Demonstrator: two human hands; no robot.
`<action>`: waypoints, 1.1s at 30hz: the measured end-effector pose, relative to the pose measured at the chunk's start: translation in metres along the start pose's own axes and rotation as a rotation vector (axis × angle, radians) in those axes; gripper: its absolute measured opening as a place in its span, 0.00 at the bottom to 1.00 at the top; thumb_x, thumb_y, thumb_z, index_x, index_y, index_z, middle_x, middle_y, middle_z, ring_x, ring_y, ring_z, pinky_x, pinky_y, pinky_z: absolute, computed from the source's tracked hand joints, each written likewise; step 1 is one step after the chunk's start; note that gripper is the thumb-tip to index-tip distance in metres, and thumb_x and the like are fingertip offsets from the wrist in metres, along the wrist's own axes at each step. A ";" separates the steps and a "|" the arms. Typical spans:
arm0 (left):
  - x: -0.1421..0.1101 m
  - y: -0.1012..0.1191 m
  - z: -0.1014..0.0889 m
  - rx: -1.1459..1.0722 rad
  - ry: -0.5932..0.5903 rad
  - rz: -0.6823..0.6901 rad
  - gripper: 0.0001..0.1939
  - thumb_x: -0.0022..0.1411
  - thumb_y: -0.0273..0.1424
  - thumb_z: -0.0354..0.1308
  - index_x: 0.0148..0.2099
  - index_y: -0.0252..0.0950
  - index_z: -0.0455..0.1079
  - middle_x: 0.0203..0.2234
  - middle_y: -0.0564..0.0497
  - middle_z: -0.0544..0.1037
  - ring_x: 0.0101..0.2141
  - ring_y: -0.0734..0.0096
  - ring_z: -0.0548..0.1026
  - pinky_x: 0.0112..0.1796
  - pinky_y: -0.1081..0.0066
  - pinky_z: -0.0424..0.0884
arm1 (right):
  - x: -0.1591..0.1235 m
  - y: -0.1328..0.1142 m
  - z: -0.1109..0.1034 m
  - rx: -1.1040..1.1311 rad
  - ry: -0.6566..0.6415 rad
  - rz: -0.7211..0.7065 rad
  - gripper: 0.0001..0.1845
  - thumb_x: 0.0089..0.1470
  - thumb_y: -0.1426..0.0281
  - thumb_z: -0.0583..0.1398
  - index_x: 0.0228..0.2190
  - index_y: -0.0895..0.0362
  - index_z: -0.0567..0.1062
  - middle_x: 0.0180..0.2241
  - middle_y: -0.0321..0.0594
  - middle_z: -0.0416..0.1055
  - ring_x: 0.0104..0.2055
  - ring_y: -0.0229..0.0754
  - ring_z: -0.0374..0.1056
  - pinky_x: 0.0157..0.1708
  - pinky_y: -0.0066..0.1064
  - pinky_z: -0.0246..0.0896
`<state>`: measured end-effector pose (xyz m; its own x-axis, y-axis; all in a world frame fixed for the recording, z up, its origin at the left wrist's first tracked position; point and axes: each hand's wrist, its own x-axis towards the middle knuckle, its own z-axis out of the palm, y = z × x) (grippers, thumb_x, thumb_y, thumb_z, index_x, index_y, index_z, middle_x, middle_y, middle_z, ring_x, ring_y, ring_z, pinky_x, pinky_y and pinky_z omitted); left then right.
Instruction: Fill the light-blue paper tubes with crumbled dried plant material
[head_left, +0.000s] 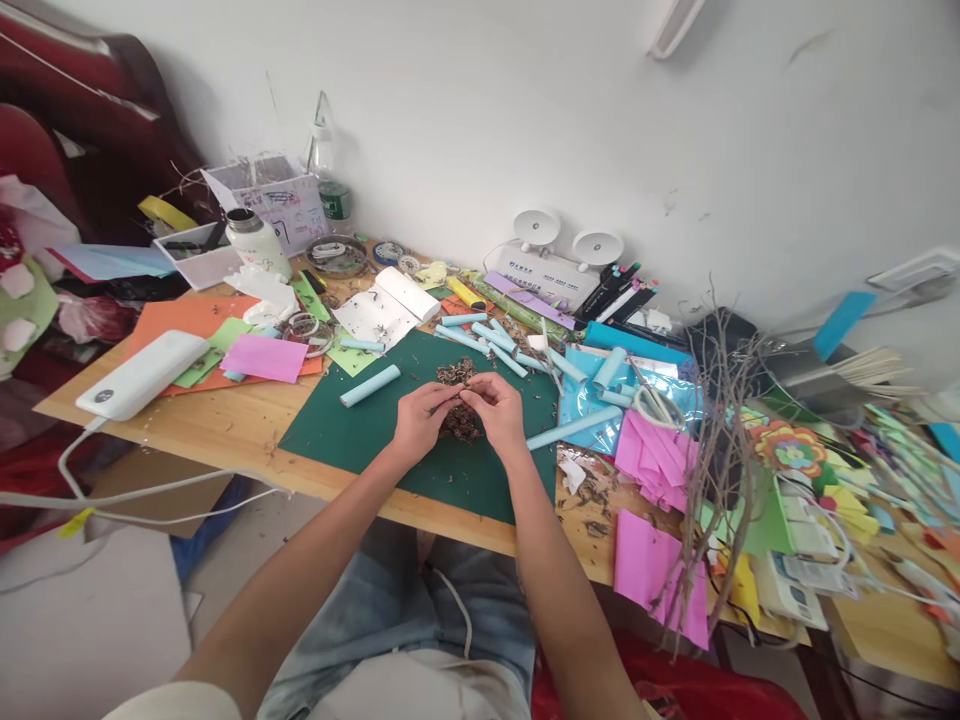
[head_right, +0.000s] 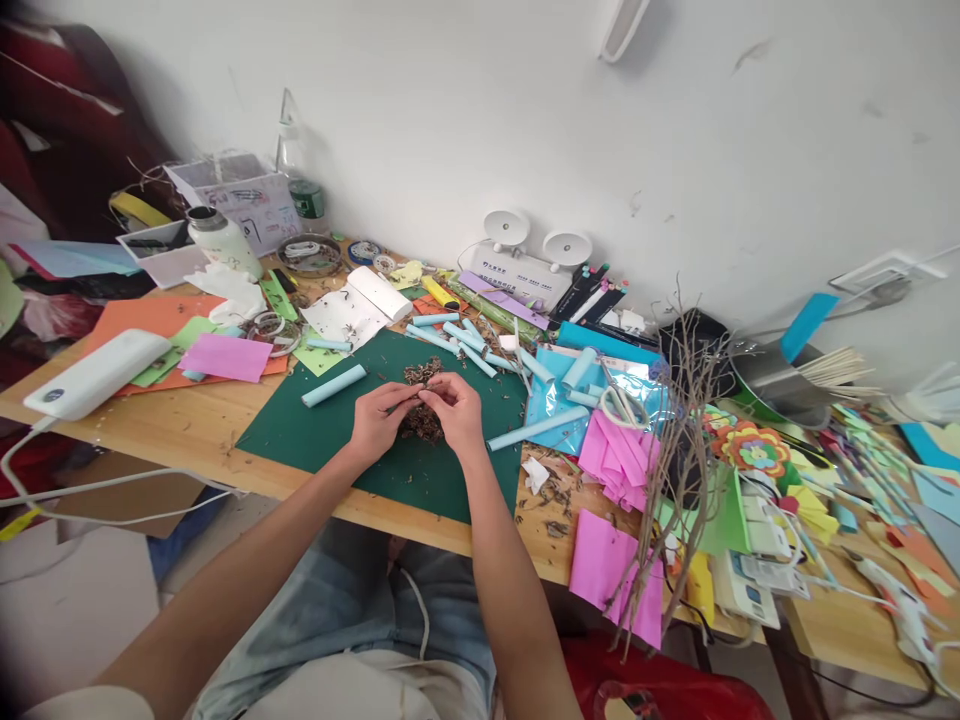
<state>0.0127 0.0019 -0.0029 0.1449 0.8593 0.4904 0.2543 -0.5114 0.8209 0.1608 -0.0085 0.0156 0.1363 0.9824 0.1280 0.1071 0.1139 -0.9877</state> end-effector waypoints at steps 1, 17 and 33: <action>0.000 0.000 0.000 -0.008 0.001 -0.007 0.10 0.64 0.33 0.57 0.45 0.41 0.78 0.36 0.49 0.81 0.36 0.68 0.78 0.40 0.68 0.76 | 0.000 0.001 0.001 -0.010 0.004 -0.014 0.12 0.47 0.59 0.65 0.31 0.54 0.78 0.25 0.36 0.74 0.27 0.40 0.70 0.31 0.32 0.68; 0.003 0.000 0.001 0.072 -0.005 -0.097 0.08 0.64 0.32 0.56 0.41 0.39 0.76 0.35 0.49 0.81 0.35 0.67 0.78 0.41 0.67 0.75 | -0.001 0.003 -0.001 0.115 -0.010 0.072 0.12 0.45 0.63 0.67 0.32 0.55 0.79 0.25 0.37 0.76 0.27 0.41 0.72 0.31 0.33 0.71; 0.003 0.005 -0.005 0.142 -0.055 -0.112 0.08 0.65 0.31 0.51 0.40 0.37 0.71 0.31 0.51 0.78 0.29 0.71 0.72 0.33 0.72 0.69 | -0.011 -0.008 0.003 -0.660 -0.040 -0.421 0.14 0.59 0.70 0.52 0.35 0.55 0.78 0.36 0.46 0.76 0.40 0.44 0.71 0.44 0.35 0.67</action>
<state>0.0101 0.0025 0.0038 0.1587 0.9119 0.3786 0.4034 -0.4099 0.8181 0.1558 -0.0200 0.0221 -0.0801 0.8820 0.4643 0.7070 0.3787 -0.5973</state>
